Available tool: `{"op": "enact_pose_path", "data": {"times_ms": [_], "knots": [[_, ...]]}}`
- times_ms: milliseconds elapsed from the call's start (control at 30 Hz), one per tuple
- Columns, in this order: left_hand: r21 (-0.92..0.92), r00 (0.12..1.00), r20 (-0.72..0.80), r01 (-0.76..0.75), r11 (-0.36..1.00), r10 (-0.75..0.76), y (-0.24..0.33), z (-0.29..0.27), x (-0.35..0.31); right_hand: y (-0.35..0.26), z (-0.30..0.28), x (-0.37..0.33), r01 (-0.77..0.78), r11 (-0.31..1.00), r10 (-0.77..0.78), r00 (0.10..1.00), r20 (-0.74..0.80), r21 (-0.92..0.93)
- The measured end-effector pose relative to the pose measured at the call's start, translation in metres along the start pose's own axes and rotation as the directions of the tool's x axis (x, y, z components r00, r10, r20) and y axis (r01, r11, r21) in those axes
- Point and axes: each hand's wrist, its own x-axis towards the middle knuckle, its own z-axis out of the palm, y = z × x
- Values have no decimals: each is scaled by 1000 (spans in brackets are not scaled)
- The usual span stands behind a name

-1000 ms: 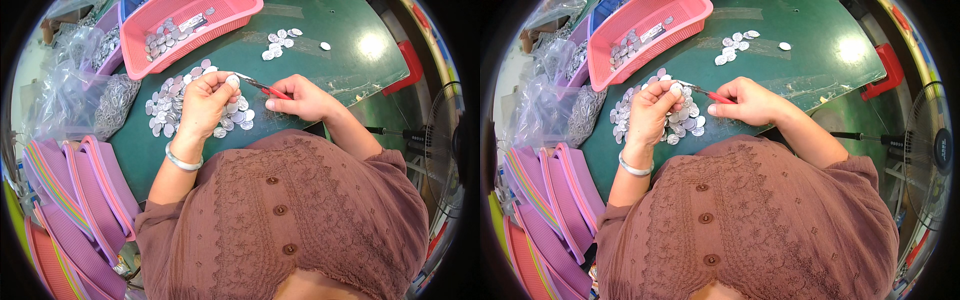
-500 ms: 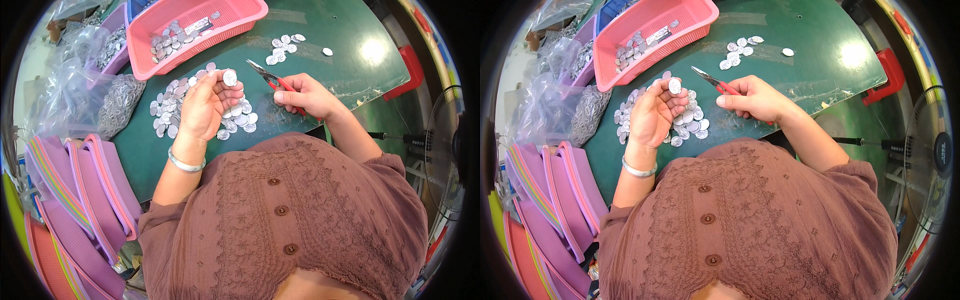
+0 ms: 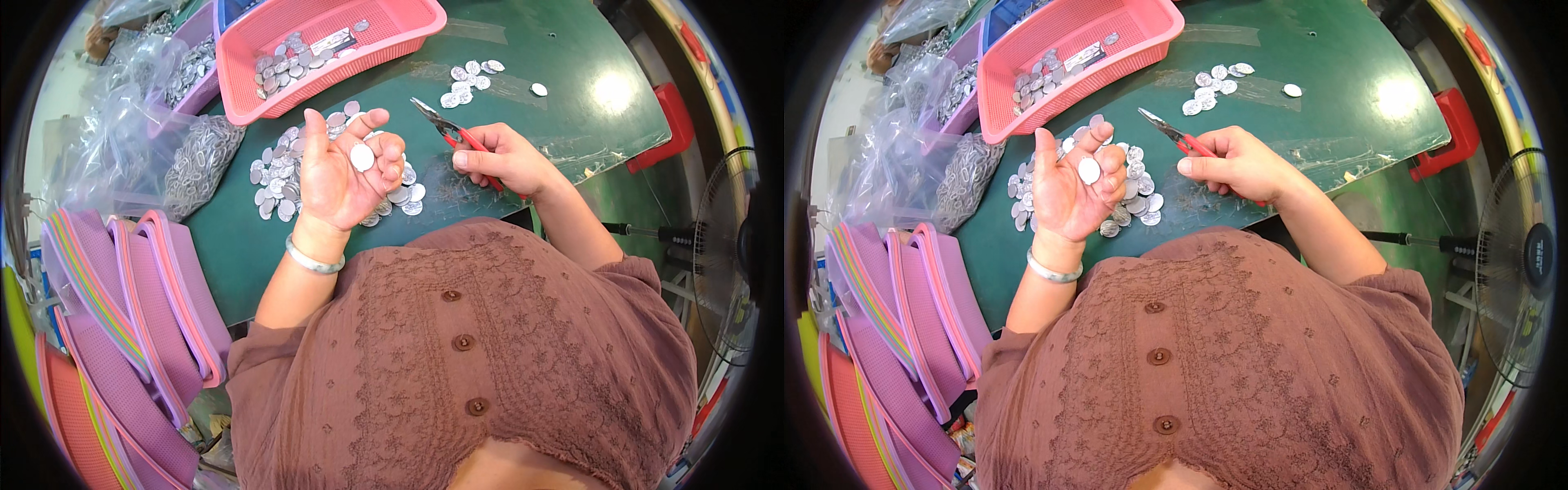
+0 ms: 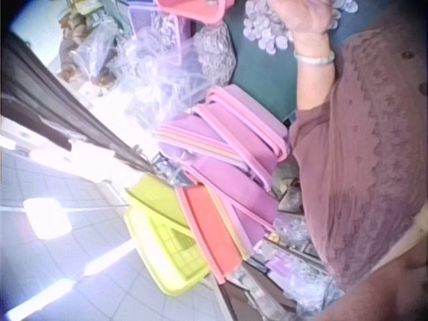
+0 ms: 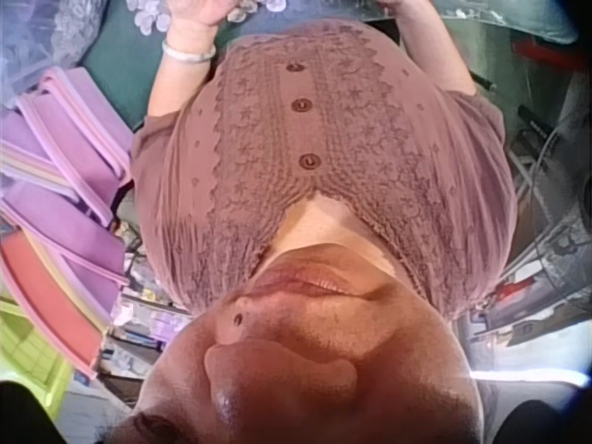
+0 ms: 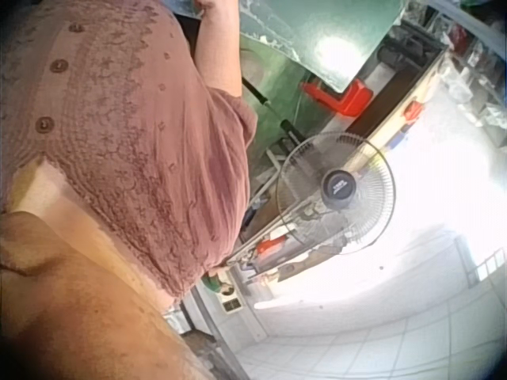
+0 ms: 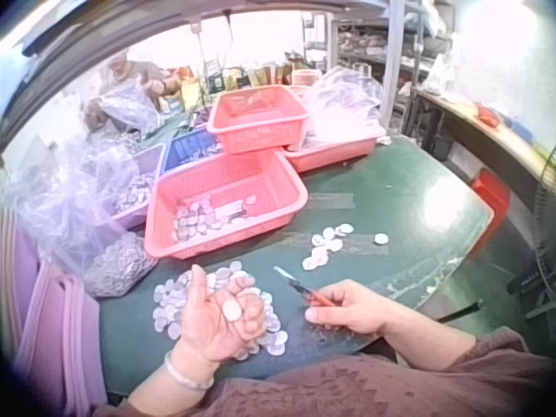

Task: The person uses a pair of snips to trim small circular labels or components from a larger pile on a workbench, picking each one up individually and placing the trimmed items into a pink tray.

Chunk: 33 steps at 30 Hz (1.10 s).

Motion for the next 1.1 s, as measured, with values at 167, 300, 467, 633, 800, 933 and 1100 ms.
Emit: {"op": "enact_pose_path", "data": {"times_ms": [167,300,467,633,800,933,1100], "knots": [[47,999,-49,-3,999,5,3,8,-1,3,-1,1,-7,1000,7,1000,12,1],[167,996,-53,-65,984,75,29,15,5,0,-2,1,-1,1000,1,1000,19,14],[760,751,-94,-371,534,654,112,29,31,-1,0,-1,8,1000,-8,1000,-3,24],[508,548,604,294,-809,578,115,28,29,3,-1,0,22,999,-22,1000,1,49],[807,995,23,37,-589,93,64,26,-4,2,-2,1,17,998,-19,999,27,60],[765,997,-75,41,-643,-26,50,17,-20,3,-1,1,15,999,-16,1000,19,47],[811,995,27,33,-584,94,47,2,-23,2,-1,0,9,1000,-9,1000,21,20]]}}
